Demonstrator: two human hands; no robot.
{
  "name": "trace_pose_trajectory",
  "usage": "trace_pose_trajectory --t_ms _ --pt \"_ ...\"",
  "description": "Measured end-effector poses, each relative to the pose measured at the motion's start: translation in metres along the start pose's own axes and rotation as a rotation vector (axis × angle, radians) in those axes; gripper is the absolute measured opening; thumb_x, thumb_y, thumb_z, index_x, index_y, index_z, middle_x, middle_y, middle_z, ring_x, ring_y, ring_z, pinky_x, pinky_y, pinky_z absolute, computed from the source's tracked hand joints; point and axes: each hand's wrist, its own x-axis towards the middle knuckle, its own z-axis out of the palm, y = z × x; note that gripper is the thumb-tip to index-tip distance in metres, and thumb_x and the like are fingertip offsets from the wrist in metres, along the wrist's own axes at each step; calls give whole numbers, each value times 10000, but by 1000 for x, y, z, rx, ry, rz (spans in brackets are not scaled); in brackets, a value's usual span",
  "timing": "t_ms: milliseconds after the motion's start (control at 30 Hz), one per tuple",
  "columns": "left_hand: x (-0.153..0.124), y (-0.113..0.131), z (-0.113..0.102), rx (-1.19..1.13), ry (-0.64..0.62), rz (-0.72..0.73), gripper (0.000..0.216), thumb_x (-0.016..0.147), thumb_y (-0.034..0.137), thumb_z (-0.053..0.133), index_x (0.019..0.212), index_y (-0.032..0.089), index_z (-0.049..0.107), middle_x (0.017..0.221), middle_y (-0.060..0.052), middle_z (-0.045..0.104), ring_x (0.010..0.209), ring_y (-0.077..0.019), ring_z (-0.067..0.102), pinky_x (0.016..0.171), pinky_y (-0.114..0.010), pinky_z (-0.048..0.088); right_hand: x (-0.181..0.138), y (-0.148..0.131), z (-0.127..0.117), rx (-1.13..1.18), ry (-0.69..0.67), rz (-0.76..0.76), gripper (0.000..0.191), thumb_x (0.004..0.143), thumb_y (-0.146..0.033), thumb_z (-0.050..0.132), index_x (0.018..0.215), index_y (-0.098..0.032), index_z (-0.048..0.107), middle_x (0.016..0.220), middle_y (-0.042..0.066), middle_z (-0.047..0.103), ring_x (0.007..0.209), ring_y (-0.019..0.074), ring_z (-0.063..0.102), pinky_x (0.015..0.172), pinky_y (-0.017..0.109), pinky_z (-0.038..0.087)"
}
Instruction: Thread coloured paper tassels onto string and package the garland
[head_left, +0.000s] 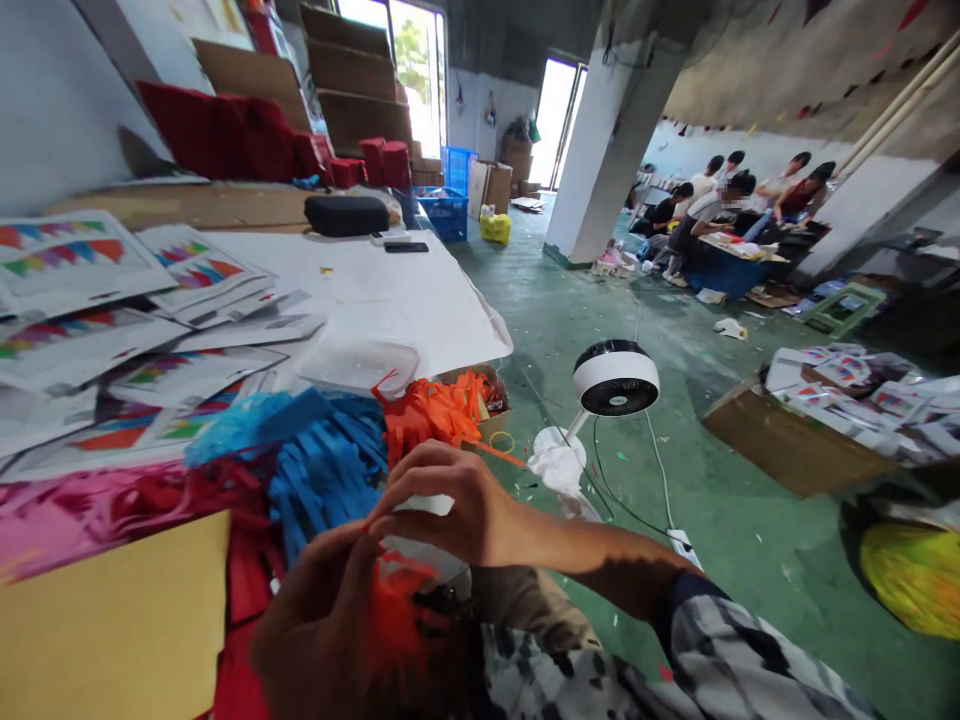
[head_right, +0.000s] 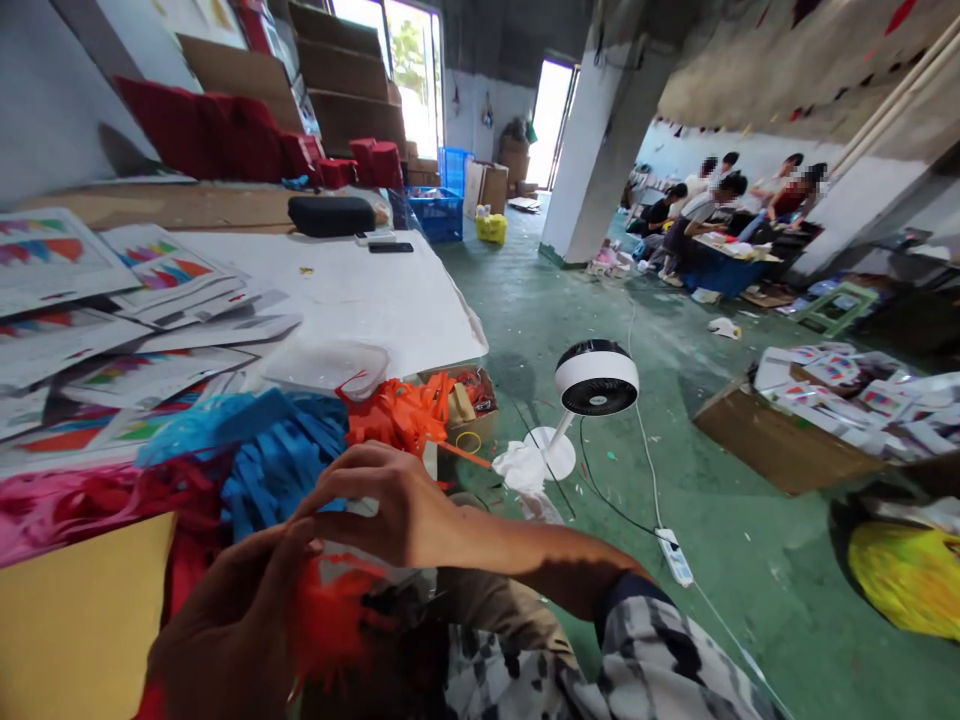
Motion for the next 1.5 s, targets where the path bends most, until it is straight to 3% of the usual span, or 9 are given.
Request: trace_pose_trajectory --t_ms 133,333,467,600,967,1167,1300,1433,1500 --pt "-9 -8 2 3 -101 6 368 701 524 917 897 228 821 821 10 800 759 -174 713 634 -194 542 -16 0 -1 27 62 80 148 992 -354 734 968 -208 744 934 42 761 880 159 690 820 320 580" --pt "-18 -11 5 20 -199 22 381 754 532 889 929 201 819 871 -23 807 808 -177 712 689 -210 551 -26 8 4 14 112 28 217 991 -409 729 958 -195 740 899 41 752 847 156 676 803 304 556" --pt "-22 -8 12 -30 -179 -32 409 702 528 924 898 188 809 859 -27 810 781 -177 720 676 -209 570 -32 10 8 -50 189 -24 245 1015 -420 687 920 -196 710 884 52 751 848 173 666 835 332 548" --pt "-23 -6 16 -99 -113 -112 527 617 452 985 1038 236 755 812 11 805 723 -177 751 635 -199 592 -38 7 7 -22 249 26 254 995 -430 711 874 -206 699 852 39 739 817 173 663 816 337 544" --pt "-33 -18 29 -125 -114 224 346 670 316 953 929 211 750 864 8 791 785 -184 773 770 -242 653 -59 3 -4 301 281 263 216 897 -450 820 913 -238 782 881 9 747 831 161 672 806 321 554" --pt "-44 -13 33 -79 -266 105 278 789 339 897 985 201 755 911 -14 793 811 -167 767 735 -212 627 -71 6 -5 264 390 313 235 934 -428 781 849 -211 749 842 3 723 808 149 656 788 300 522" --pt "-46 -10 36 -85 -302 67 258 786 321 908 930 192 738 860 -4 782 794 -152 762 739 -204 615 -79 6 -9 165 368 310 206 966 -414 741 894 -222 745 860 5 712 823 159 659 804 312 522" --pt "-45 -8 39 -144 -328 -14 263 811 314 897 945 197 704 894 -18 799 846 -173 784 743 -220 613 -87 7 -13 94 289 243 137 968 -369 737 1036 -252 760 956 23 713 899 181 676 846 342 536" --pt "-47 -6 40 -174 -362 -25 254 826 301 886 966 203 697 937 -29 809 887 -185 793 769 -236 620 -89 6 -16 79 283 237 258 952 -345 757 1201 -279 733 1006 23 711 928 182 682 872 348 541"
